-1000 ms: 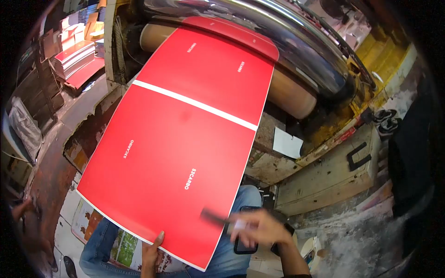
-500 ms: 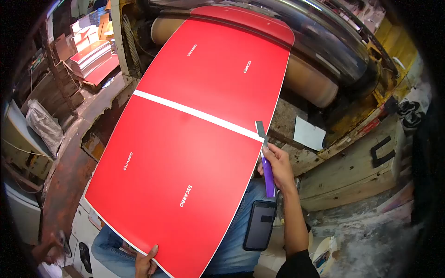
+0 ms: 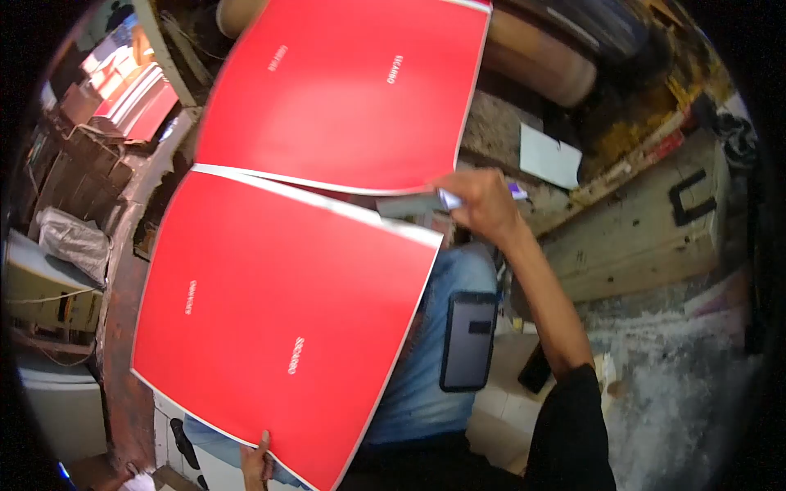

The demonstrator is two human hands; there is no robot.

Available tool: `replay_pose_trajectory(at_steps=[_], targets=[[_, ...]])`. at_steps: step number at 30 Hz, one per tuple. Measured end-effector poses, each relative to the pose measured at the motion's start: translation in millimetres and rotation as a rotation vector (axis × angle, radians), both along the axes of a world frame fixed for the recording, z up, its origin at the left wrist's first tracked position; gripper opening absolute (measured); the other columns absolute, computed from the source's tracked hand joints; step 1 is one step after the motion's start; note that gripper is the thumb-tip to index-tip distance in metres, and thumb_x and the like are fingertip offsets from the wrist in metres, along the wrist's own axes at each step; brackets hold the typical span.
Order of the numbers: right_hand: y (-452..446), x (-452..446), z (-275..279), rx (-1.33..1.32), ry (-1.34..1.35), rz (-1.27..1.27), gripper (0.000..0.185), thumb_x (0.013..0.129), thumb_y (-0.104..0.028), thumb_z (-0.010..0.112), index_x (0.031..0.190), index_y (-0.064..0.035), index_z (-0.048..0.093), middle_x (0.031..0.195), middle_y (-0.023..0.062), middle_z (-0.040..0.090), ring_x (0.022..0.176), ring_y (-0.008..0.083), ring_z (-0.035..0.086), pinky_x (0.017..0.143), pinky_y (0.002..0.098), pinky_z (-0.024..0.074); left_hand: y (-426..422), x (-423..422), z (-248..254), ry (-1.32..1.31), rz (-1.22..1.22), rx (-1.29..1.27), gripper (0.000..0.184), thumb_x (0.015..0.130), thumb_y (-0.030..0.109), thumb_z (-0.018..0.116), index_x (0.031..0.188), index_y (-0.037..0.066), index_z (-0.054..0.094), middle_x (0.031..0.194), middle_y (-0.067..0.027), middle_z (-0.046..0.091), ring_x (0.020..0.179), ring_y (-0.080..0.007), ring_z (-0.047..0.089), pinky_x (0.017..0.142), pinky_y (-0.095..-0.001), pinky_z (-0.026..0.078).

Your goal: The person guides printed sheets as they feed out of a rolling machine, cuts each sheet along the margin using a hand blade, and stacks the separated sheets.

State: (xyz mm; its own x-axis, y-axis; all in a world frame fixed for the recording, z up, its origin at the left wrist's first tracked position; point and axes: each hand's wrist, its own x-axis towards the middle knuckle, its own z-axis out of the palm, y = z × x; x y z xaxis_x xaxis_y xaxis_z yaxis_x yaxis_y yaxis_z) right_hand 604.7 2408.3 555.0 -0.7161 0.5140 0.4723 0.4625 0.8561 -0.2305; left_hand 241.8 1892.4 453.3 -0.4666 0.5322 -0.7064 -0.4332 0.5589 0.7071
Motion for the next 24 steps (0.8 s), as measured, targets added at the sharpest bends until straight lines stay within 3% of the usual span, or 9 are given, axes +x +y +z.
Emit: replay_pose_trajectory(at_steps=[4, 5, 6, 8, 10, 17, 19, 21, 24], targets=[[-17, -3, 7, -0.195, 0.188, -0.032, 0.034, 0.065, -0.001, 0.063, 0.096, -0.0088, 0.074, 0.082, 0.0126, 0.071, 0.069, 0.0284, 0.069, 0.065, 0.0356, 0.0556, -22, -20, 36, 0.206, -0.013, -0.062, 0.058, 0.089, 0.029, 0.068, 0.133, 0.001, 0.042, 0.069, -0.0076, 0.064, 0.024, -0.0082, 0.033, 0.021, -0.0234, 0.019], [-24, -7, 10, -0.226, 0.221, -0.018, 0.031, 0.066, -0.002, 0.064, 0.094, -0.0091, 0.075, 0.084, 0.0133, 0.071, 0.070, 0.0286, 0.069, 0.066, 0.0350, 0.0555, -18, -24, 47, 0.148, 0.018, -0.104, 0.056, 0.089, 0.019, 0.068, 0.134, 0.001, 0.042, 0.091, -0.0119, 0.067, 0.047, -0.0125, 0.058, 0.037, -0.0242, 0.045], [-29, -12, 12, -0.248, 0.259, -0.004, 0.029, 0.067, -0.003, 0.065, 0.093, -0.0094, 0.076, 0.086, 0.0139, 0.071, 0.072, 0.0287, 0.069, 0.066, 0.0345, 0.0554, -13, -28, 35, 0.151, 0.015, -0.108, 0.056, 0.089, 0.019, 0.068, 0.134, 0.001, 0.042, 0.091, -0.0119, 0.067, 0.047, -0.0125, 0.058, 0.037, -0.0242, 0.045], [-39, -21, 15, -0.268, 0.280, 0.021, 0.028, 0.068, -0.005, 0.065, 0.094, -0.0093, 0.075, 0.082, 0.0147, 0.071, 0.070, 0.0296, 0.069, 0.064, 0.0351, 0.0547, -3, -32, -10, 0.109, 0.233, 0.214, 0.059, 0.087, 0.009, 0.069, 0.138, 0.002, 0.039, 0.121, -0.0141, 0.059, 0.098, -0.0205, 0.065, 0.080, -0.0343, 0.056], [-51, -28, 22, -0.293, 0.234, 0.042, 0.028, 0.067, -0.004, 0.063, 0.092, -0.0088, 0.075, 0.078, 0.0157, 0.069, 0.068, 0.0310, 0.068, 0.063, 0.0367, 0.0541, 43, -37, -29, 0.054, 0.210, 0.165, 0.062, 0.086, 0.007, 0.070, 0.139, 0.002, 0.038, 0.138, -0.0130, 0.047, 0.128, -0.0246, 0.046, 0.107, -0.0428, 0.040], [-89, -25, 53, -0.363, 0.170, 0.091, 0.032, 0.063, 0.002, 0.060, 0.091, -0.0022, 0.074, 0.083, 0.0170, 0.070, 0.076, 0.0300, 0.069, 0.070, 0.0364, 0.0550, 237, -71, -158, -0.115, 0.294, 0.173, 0.057, 0.087, 0.001, 0.067, 0.138, 0.002, 0.041, 0.129, -0.0132, 0.054, 0.115, -0.0246, 0.056, 0.095, -0.0420, 0.051], [-98, -22, 60, -0.453, 0.099, 0.107, 0.035, 0.063, 0.006, 0.061, 0.094, -0.0022, 0.075, 0.091, 0.0161, 0.072, 0.085, 0.0281, 0.072, 0.079, 0.0337, 0.0562, 267, -133, -284, -0.067, 0.325, 0.265, 0.061, 0.088, 0.000, 0.066, 0.141, 0.004, 0.037, 0.132, -0.0129, 0.052, 0.108, -0.0238, 0.059, 0.093, -0.0410, 0.052], [-105, -20, 67, -0.494, 0.096, 0.102, 0.035, 0.064, 0.006, 0.061, 0.094, -0.0022, 0.075, 0.092, 0.0161, 0.072, 0.085, 0.0282, 0.072, 0.079, 0.0337, 0.0563, 306, -49, -165, 0.162, 0.358, 0.345, 0.072, 0.086, 0.009, 0.069, 0.144, 0.005, 0.027, 0.137, -0.0155, 0.044, 0.114, -0.0247, 0.053, 0.098, -0.0409, 0.048], [-111, -20, 68, -0.558, 0.109, 0.115, 0.033, 0.063, 0.007, 0.063, 0.093, -0.0018, 0.074, 0.093, 0.0152, 0.072, 0.087, 0.0278, 0.072, 0.079, 0.0327, 0.0565, 325, -34, -112, 0.664, 0.117, 0.508, 0.096, 0.082, 0.024, 0.075, 0.148, 0.007, 0.007, 0.146, -0.0200, 0.031, 0.126, -0.0277, 0.041, 0.109, -0.0429, 0.034]])
